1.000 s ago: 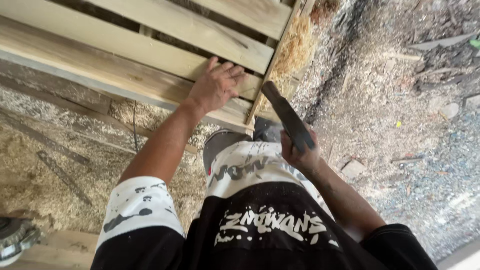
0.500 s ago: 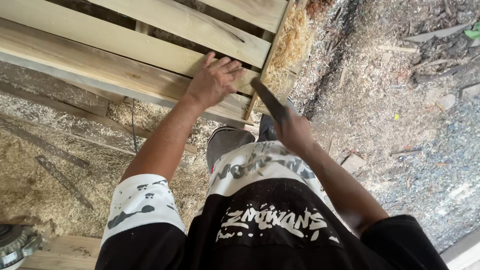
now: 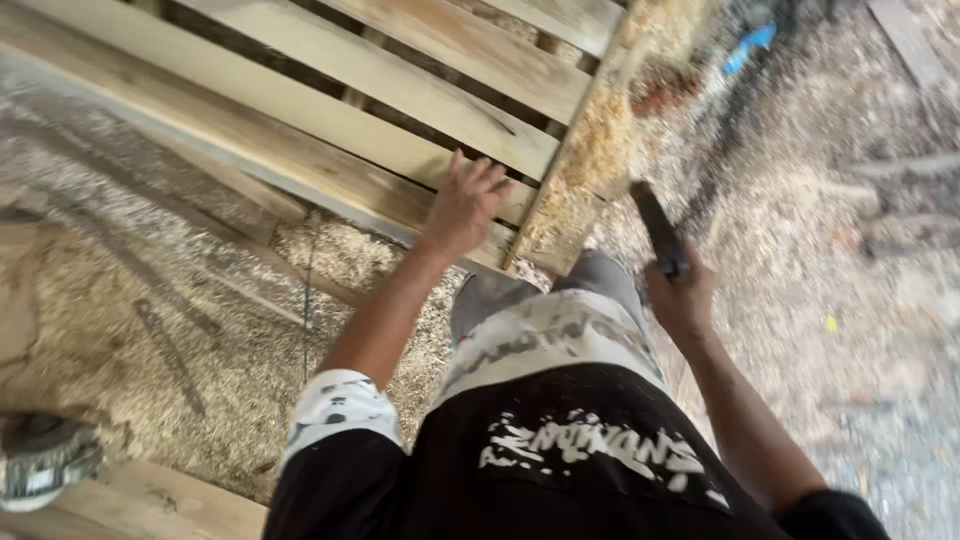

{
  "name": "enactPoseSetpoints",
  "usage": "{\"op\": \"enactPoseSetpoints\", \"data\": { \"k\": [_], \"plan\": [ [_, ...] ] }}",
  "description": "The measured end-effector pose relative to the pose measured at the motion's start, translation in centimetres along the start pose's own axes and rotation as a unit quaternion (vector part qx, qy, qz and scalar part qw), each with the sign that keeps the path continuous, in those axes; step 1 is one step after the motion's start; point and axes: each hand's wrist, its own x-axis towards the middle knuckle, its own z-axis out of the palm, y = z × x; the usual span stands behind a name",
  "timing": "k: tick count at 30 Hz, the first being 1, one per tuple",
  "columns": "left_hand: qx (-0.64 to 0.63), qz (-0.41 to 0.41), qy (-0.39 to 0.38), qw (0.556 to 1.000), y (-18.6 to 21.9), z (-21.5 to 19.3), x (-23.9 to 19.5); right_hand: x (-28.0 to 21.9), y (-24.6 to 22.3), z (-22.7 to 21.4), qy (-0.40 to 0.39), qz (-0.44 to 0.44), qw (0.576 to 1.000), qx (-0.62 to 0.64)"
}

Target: The person assembles a wooden pallet by nailing slats to a frame. They pick nails from a small wooden box, position them on the slats, and hammer them in using a claw hammer. The process is repeated for multiple slats on the pallet.

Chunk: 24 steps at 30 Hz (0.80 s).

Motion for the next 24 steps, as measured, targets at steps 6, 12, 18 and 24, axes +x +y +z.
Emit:
{"op": "enactPoseSetpoints", "data": {
  "k": [6, 12, 18, 24],
  "plan": [
    [-0.294, -0.144, 0.044, 0.944, 0.7, -1.0, 1.0, -0.8, 9.3, -6.2, -0.036, 0.192, 0.973, -0.121],
    [-0.222, -0.254, 0.194, 0.921, -12.7, -6.2, 4.5, -5.9, 14.0, -8.8, 0.08, 0.386, 0.918, -0.046],
    [-0.138, -0.124, 0.344, 0.92, -33.6, -15.7, 10.0, -14.1, 11.1, -3.8, 0.268, 0.457, 0.843, 0.099],
    [-0.085, -0.222, 0.207, 0.949, -39.8, -17.0, 13.6, -17.8, 7.7, 3.9, 0.32, 0.471, 0.816, 0.1]
  ]
}}
